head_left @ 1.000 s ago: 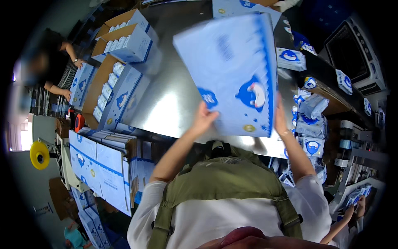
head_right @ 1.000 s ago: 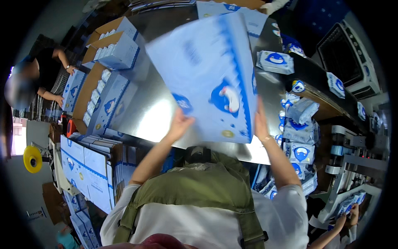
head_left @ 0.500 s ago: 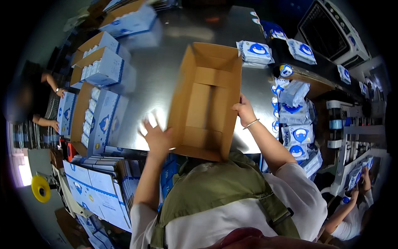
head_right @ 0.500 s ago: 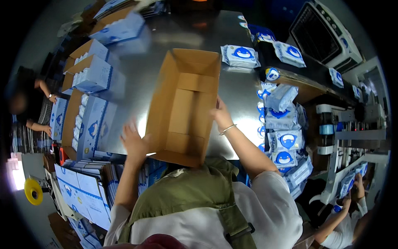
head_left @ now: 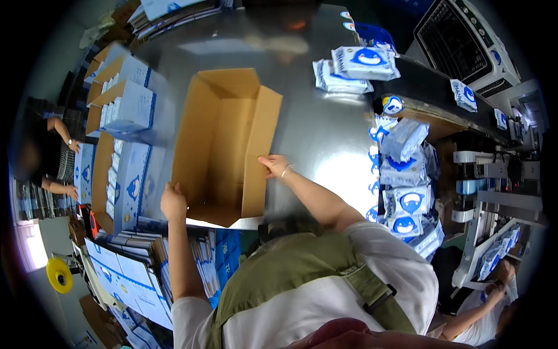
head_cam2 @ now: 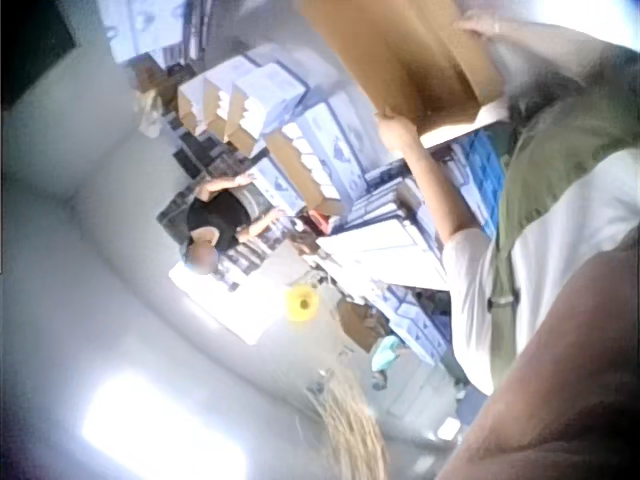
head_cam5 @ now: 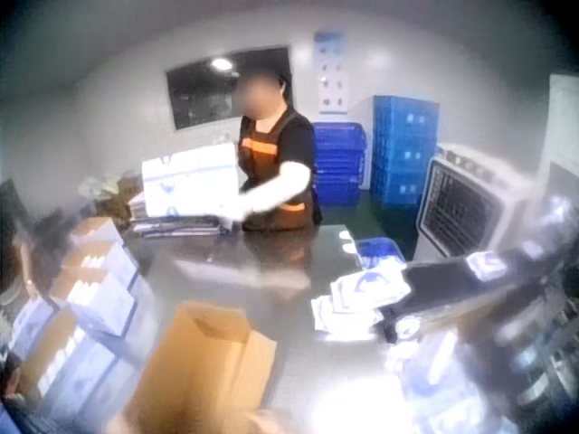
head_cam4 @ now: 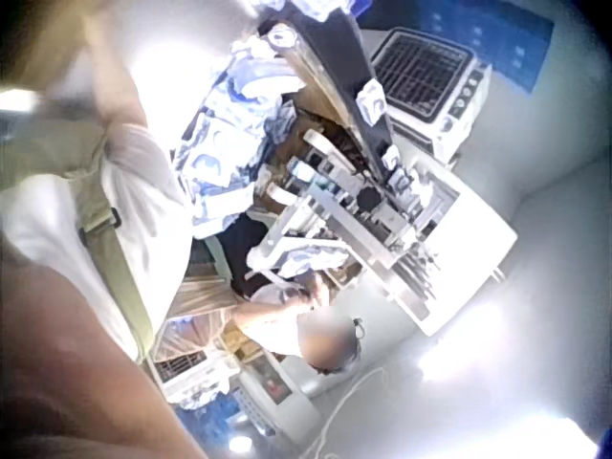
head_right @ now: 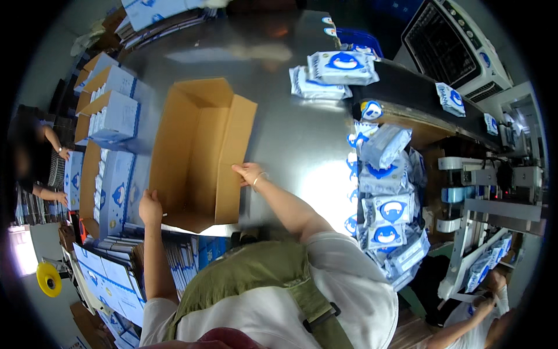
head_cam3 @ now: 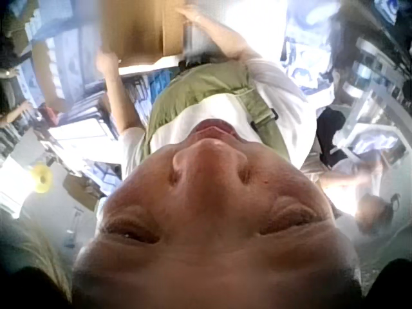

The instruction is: The person picks up groups of blue packets from a table and places them into cardboard boxes, then closes the box flaps and moves the boxes to the side.

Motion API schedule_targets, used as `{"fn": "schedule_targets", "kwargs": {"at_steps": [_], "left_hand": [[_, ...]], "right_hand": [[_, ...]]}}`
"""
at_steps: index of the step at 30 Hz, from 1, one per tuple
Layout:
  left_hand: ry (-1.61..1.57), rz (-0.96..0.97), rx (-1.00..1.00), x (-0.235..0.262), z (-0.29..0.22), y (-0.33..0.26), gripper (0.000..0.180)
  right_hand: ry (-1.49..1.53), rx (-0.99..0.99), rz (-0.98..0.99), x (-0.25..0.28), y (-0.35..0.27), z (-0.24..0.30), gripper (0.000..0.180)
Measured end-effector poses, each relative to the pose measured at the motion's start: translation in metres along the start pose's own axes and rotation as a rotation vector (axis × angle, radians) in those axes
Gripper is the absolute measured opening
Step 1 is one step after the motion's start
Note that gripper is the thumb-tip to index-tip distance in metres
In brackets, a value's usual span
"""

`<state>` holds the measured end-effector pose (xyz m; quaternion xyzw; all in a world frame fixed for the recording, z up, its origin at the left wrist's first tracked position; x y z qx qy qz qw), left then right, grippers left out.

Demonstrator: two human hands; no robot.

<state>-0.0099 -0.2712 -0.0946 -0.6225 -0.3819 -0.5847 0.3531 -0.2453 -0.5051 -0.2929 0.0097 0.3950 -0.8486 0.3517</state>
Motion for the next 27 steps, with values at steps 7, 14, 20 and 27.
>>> {"fn": "schedule_targets", "kwargs": {"at_steps": [7, 14, 20, 27], "left_hand": [[0.079, -0.050, 0.129, 0.014, -0.001, -0.010, 0.031], [0.092, -0.049, 0.141, 0.008, -0.007, -0.002, 0.031], [0.109, 0.037, 0.168, 0.004, -0.007, 0.010, 0.027], [-0.010, 0.009, 0.120, 0.011, -0.023, 0.015, 0.028]], "right_hand": [[-1.655, 0.851, -0.797, 0.133, -0.027, 0.316, 0.092], [-1.758, 0.431, -0.590, 0.216, 0.018, 0.364, 0.087], [-1.616, 0.683, -0.537, 0.145, -0.058, 0.254, 0.075], [-0.531, 0.925, -0.096, 0.088, -0.129, 0.247, 0.093]]}}
Point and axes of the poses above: each hand's wrist, its own y-axis towards the middle knuckle, its own x-axis out of the back of the hand, z = x × y, the point moved 7 cm from there along y, towards the middle knuckle, and after that the axes turned 2 degrees about y, right-handed, at the moved point
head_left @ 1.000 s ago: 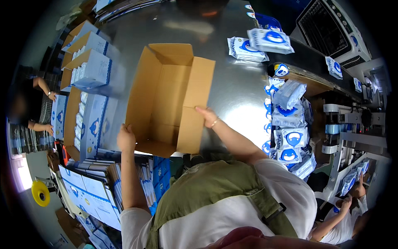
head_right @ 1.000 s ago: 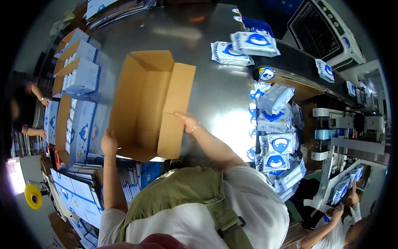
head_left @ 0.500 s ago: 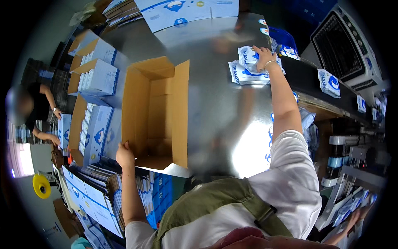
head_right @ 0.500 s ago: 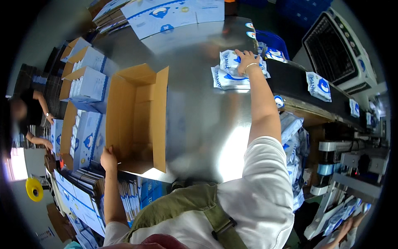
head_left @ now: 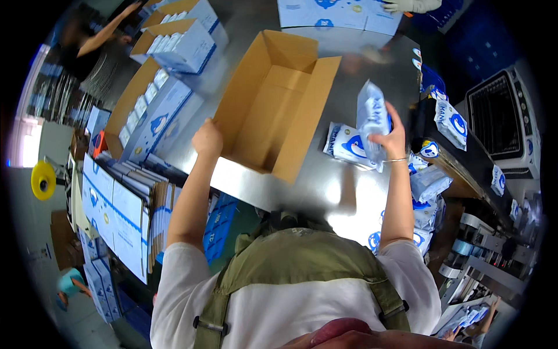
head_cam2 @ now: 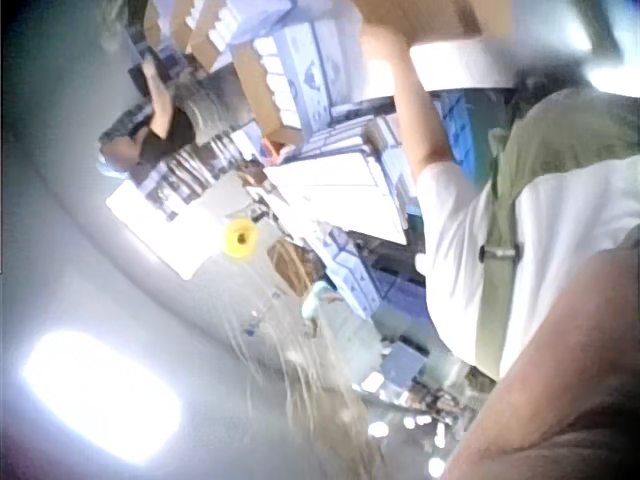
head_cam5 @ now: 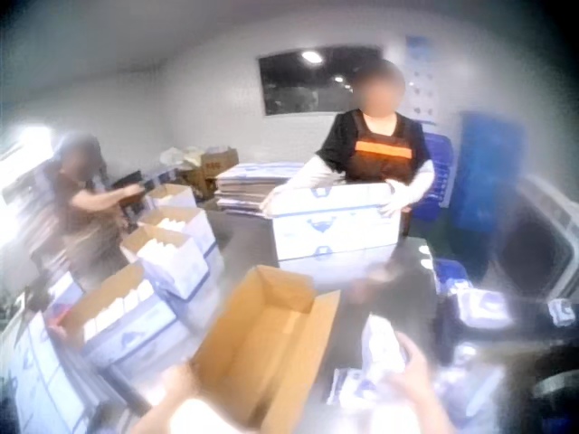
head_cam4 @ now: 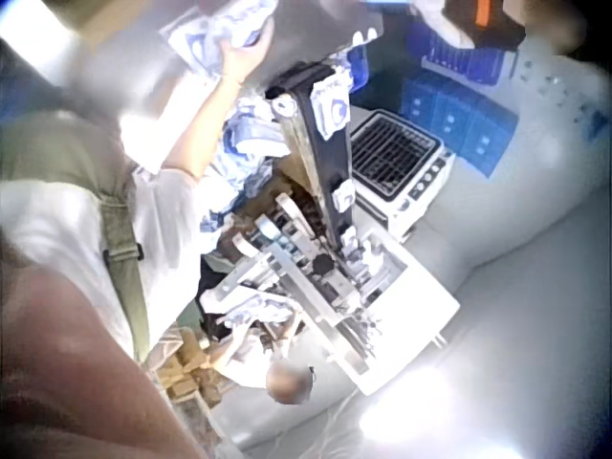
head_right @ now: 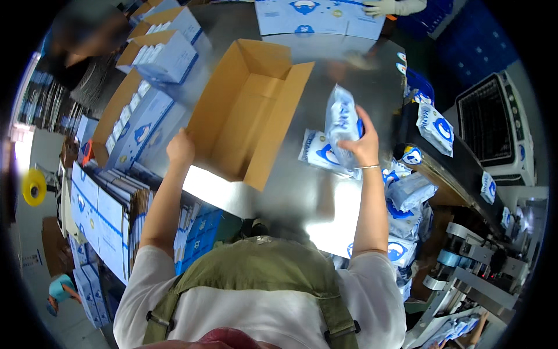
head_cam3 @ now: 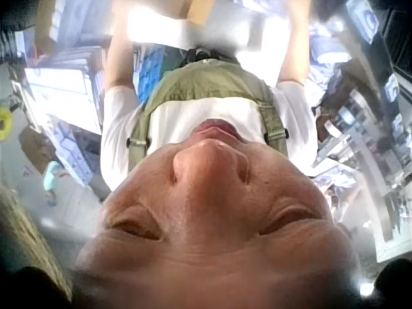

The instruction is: The person picks up groups of blue packets from a table and places them into cardboard boxes, then closes the box flaps and moves the boxes to the side.

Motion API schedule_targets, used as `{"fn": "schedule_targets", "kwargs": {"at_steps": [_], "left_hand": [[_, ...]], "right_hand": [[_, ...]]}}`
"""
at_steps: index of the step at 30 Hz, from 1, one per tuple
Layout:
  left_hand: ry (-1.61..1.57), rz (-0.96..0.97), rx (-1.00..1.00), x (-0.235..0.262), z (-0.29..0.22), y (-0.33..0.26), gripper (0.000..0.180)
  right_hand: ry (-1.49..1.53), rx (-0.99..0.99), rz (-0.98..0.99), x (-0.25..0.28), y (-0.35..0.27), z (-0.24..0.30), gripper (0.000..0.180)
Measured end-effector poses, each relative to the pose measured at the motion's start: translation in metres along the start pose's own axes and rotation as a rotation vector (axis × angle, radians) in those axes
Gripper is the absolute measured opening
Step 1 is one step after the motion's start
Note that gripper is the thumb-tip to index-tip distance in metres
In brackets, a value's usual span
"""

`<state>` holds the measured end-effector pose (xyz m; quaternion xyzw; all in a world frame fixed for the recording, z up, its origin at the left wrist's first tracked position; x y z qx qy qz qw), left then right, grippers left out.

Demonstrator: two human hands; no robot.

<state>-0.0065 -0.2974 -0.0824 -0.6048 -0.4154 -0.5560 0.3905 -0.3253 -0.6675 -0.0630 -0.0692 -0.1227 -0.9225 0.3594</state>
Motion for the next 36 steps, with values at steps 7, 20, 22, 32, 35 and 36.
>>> {"fn": "schedule_targets", "kwargs": {"at_steps": [7, 20, 22, 32, 35, 36], "left_hand": [[-0.121, -0.043, -0.036, 0.000, 0.001, -0.002, 0.028], [0.069, 0.021, -0.075, 0.021, 0.129, 0.031, 0.029], [0.087, -0.063, -0.160, 0.091, 0.058, 0.017, 0.027], [-0.750, 0.032, -1.999, 0.248, -0.181, -0.281, 0.047], [-0.806, 0.087, -2.072, 0.246, -0.196, -0.283, 0.050], [-0.842, 0.110, -2.092, 0.247, -0.200, -0.280, 0.051]], "right_hand": [[0.544, -0.024, 0.559, -0.178, 0.029, 0.113, 0.091], [-0.759, 0.371, 0.385, -0.186, -0.025, 0.074, 0.082], [-1.190, 0.036, 0.373, -0.121, -0.030, -0.009, 0.101], [-0.961, -0.249, 0.555, -0.127, -0.095, -0.073, 0.084], [-0.713, -0.404, 0.707, -0.133, -0.086, -0.071, 0.082], [-0.553, -0.480, 0.726, -0.132, -0.083, -0.089, 0.078]]}}
Point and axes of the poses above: each hand's wrist, its own y-axis towards the middle knuckle, its own x-axis out of the back of the hand, z = x × y, the point moved 7 cm from there along y, towards the middle knuckle, and after that the axes turned 2 degrees about y, right-handed, at the moved point
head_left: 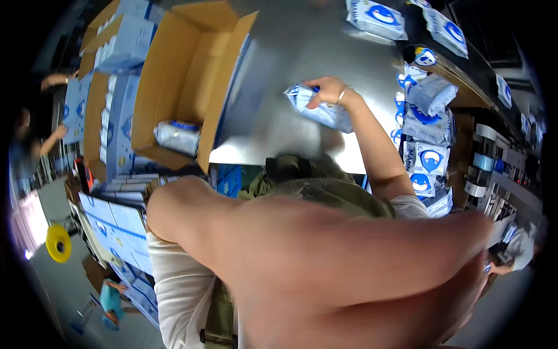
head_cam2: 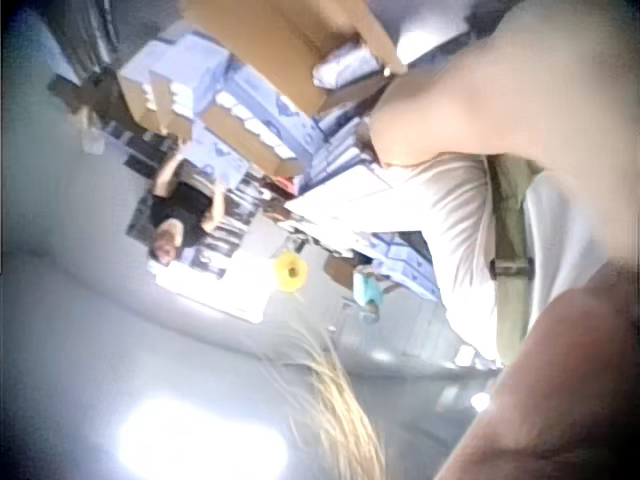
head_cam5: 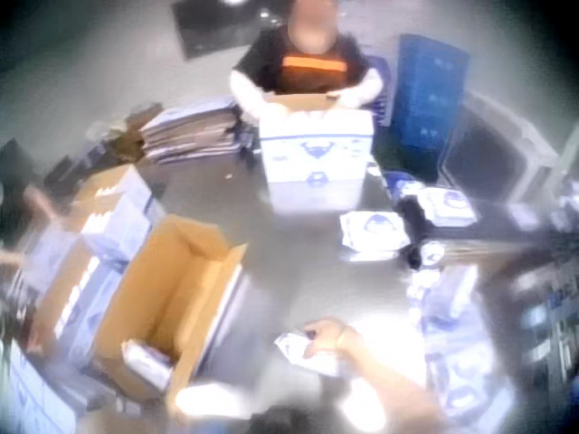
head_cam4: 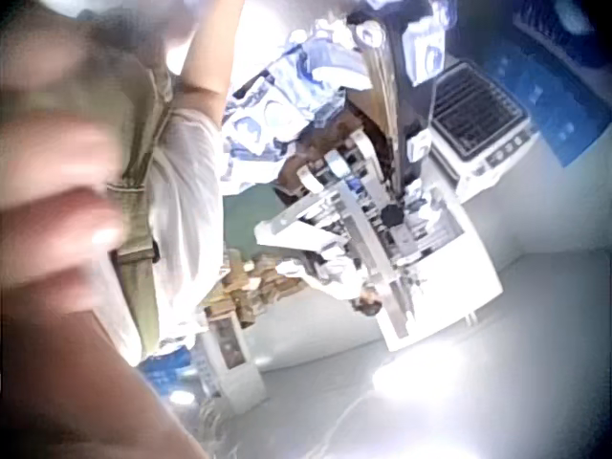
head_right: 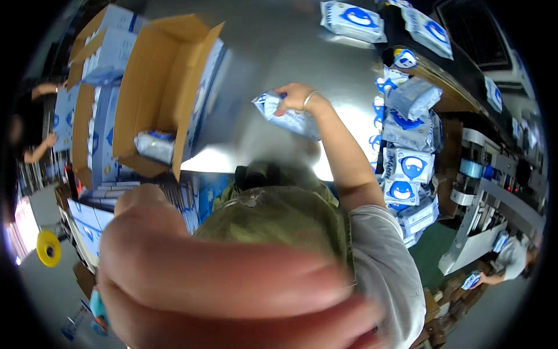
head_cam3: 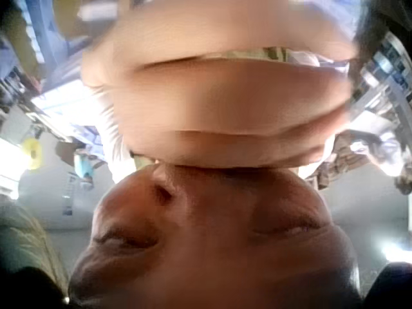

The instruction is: The person picks up groups of blue packets from a table and places them into cardboard boxes, then closes the box flaps and moves the boxes to the side.

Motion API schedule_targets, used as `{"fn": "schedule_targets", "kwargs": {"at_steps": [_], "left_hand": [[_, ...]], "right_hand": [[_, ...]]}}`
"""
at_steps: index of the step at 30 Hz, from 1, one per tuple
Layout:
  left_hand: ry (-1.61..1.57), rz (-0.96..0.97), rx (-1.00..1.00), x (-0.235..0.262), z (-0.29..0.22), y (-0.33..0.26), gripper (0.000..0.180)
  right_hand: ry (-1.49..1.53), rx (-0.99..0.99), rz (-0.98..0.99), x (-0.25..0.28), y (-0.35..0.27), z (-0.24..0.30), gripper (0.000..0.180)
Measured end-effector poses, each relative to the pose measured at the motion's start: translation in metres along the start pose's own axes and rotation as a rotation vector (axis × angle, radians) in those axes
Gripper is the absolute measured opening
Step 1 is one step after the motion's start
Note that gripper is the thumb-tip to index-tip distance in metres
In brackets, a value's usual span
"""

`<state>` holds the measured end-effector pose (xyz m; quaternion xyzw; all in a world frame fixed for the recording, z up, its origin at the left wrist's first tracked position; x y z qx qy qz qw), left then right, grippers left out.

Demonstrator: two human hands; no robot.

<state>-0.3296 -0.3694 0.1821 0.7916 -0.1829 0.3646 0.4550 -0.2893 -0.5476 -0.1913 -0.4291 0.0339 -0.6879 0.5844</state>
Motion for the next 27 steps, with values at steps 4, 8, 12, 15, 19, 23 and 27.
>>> {"fn": "schedule_targets", "kwargs": {"at_steps": [4, 8, 12, 15, 19, 23, 27], "left_hand": [[-0.186, -0.209, -0.033, 0.013, 0.055, -0.001, 0.055], [0.113, 0.161, 0.731, -0.102, 0.201, -0.057, 0.082], [0.475, 0.642, 0.862, -0.221, 0.230, -0.175, 0.098], [0.355, 0.554, 1.002, -0.220, 0.240, -0.157, 0.074], [0.368, 0.466, 0.980, -0.223, 0.244, -0.164, 0.071], [0.384, 0.425, 1.015, -0.215, 0.234, -0.175, 0.067], [0.349, 0.410, 1.125, -0.195, 0.202, -0.210, 0.063]], "right_hand": [[0.368, -0.080, 0.155, 0.004, 0.021, -0.050, 0.062], [0.226, 0.356, -0.172, 0.060, 0.011, -0.048, 0.043], [-0.432, 0.035, -0.965, 0.248, -0.048, -0.091, 0.080], [-0.670, -0.153, -0.911, 0.311, -0.019, -0.123, 0.093], [-0.507, -0.186, -0.703, 0.314, 0.045, -0.117, 0.078], [-0.630, -0.067, -0.715, 0.252, 0.033, -0.070, 0.069], [-0.681, 0.006, -0.666, 0.142, -0.028, -0.028, 0.068]]}}
Point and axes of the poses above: each hand's wrist, its own y-axis towards the middle knuckle, its own x-axis out of the back of the hand, z = x × y, the point moved 7 cm from there along y, towards the middle knuckle, and after that the axes turned 2 degrees about y, right-handed, at the moved point
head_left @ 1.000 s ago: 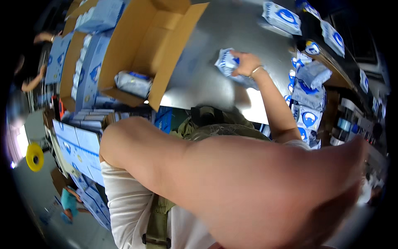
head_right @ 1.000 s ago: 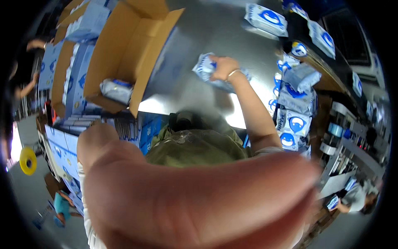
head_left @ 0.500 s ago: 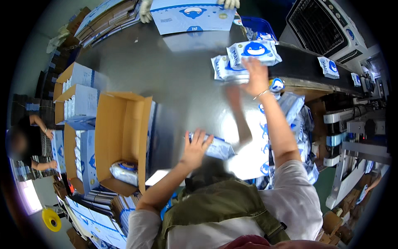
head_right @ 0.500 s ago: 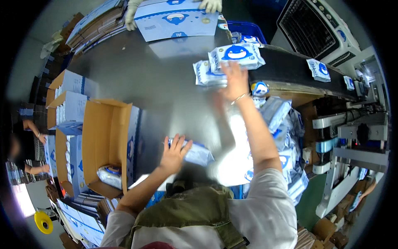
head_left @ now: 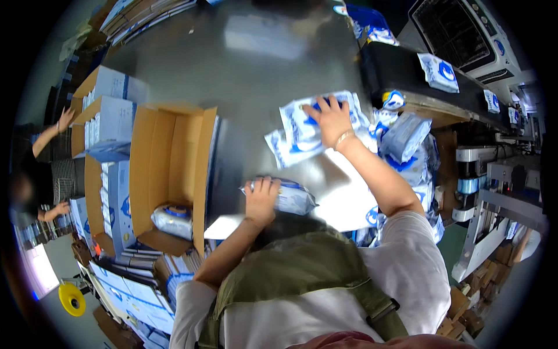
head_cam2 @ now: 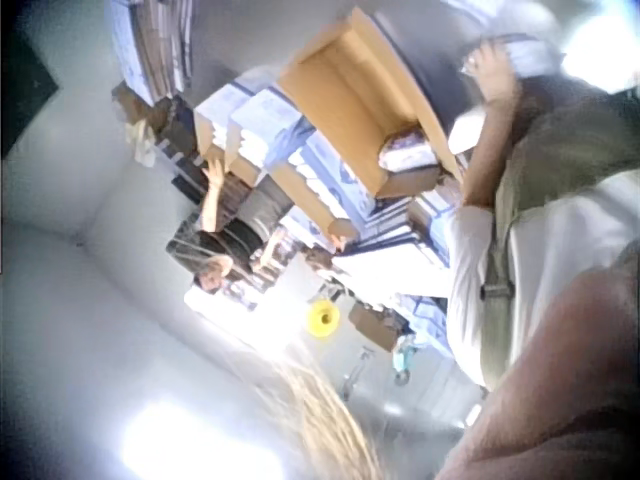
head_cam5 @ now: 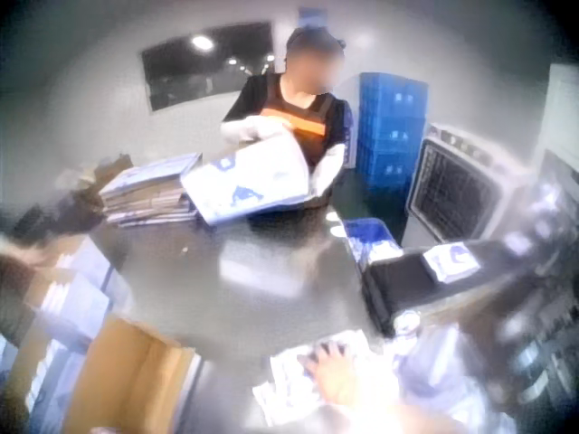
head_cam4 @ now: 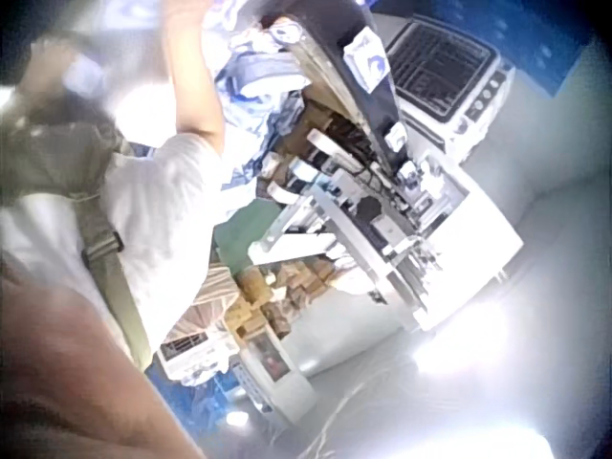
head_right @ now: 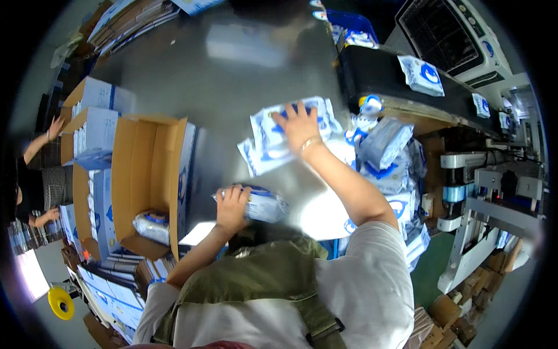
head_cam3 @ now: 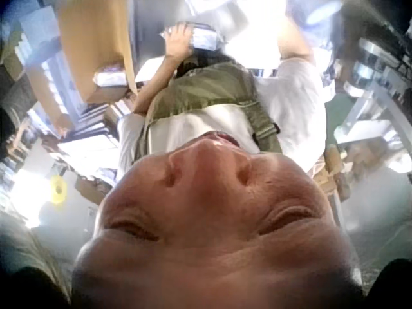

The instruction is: The person picks up groups of blue packets from a table and places them into cardboard boxes, then closes the box flaps and moves the boxes to the side.

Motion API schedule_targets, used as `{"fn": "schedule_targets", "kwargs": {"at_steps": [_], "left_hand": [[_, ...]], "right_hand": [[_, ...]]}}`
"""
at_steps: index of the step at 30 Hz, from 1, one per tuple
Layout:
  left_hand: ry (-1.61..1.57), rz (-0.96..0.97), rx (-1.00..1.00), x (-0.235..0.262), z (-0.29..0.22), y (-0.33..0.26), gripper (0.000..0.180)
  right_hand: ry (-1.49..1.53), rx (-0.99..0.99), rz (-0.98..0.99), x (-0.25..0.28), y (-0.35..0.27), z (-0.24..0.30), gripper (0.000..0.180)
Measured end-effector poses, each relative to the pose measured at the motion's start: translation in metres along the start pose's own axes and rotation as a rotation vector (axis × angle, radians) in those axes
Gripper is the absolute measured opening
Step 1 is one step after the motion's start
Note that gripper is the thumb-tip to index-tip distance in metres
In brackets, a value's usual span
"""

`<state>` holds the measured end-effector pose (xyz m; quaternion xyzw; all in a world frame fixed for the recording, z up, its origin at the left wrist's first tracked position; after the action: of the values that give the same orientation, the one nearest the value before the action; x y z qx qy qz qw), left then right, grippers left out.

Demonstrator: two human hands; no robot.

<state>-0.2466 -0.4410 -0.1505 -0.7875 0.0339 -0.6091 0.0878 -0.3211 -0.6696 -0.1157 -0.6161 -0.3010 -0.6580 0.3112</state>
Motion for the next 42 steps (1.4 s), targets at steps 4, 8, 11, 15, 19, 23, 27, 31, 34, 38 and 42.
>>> {"fn": "schedule_targets", "kwargs": {"at_steps": [4, 8, 11, 15, 19, 23, 27, 31, 34, 38, 42], "left_hand": [[0.007, -0.055, -0.083, -0.005, 0.023, -0.054, 0.062], [0.006, -0.136, -0.154, -0.005, 0.027, -0.072, 0.059], [-0.034, -0.063, -0.167, 0.000, 0.025, -0.066, 0.064], [-0.032, -0.131, -0.193, -0.001, 0.020, -0.052, 0.065], [-0.004, -0.264, -0.044, 0.009, 0.021, -0.035, 0.066], [-0.020, -0.323, 0.174, 0.005, 0.034, -0.055, 0.068], [-0.578, -0.532, 0.528, -0.014, 0.056, -0.093, 0.075], [-1.550, -0.355, 0.916, -0.086, 0.045, -0.106, 0.073], [-1.610, -0.126, 1.096, -0.111, 0.029, -0.106, 0.063], [-1.693, -0.186, 1.134, -0.127, 0.026, -0.092, 0.060], [-1.807, -0.254, 1.148, -0.113, 0.020, -0.083, 0.053]], "right_hand": [[0.081, 0.050, -0.172, -0.004, -0.110, 0.076, 0.071], [0.169, -0.022, -0.058, -0.011, -0.136, 0.117, 0.092], [0.160, 0.011, 0.057, -0.005, -0.082, 0.113, 0.104], [0.740, -0.001, 0.521, -0.067, 0.010, 0.035, 0.112], [0.705, 0.013, 0.574, -0.085, 0.026, 0.048, 0.116], [0.911, -0.029, 0.401, -0.068, 0.027, 0.050, 0.093], [0.839, -0.055, -0.049, -0.021, 0.035, -0.050, 0.047], [0.485, -0.022, -0.505, 0.033, 0.026, -0.138, 0.028], [0.073, -0.074, -0.665, 0.079, 0.004, -0.225, 0.040], [-0.329, -0.639, -0.208, 0.080, -0.034, -0.381, 0.087], [-0.417, -0.659, -0.096, 0.060, -0.034, -0.433, 0.092]]}}
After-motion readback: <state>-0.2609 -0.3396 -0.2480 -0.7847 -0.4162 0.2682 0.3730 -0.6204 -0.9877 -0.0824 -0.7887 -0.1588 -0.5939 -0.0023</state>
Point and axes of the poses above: each hand's wrist, its own y-axis towards the middle knuckle, its own x-axis out of the back of the hand, z = x × y, the point moved 7 cm from there along y, towards the middle knuckle, and after that the axes turned 2 degrees about y, right-handed, at the moved point
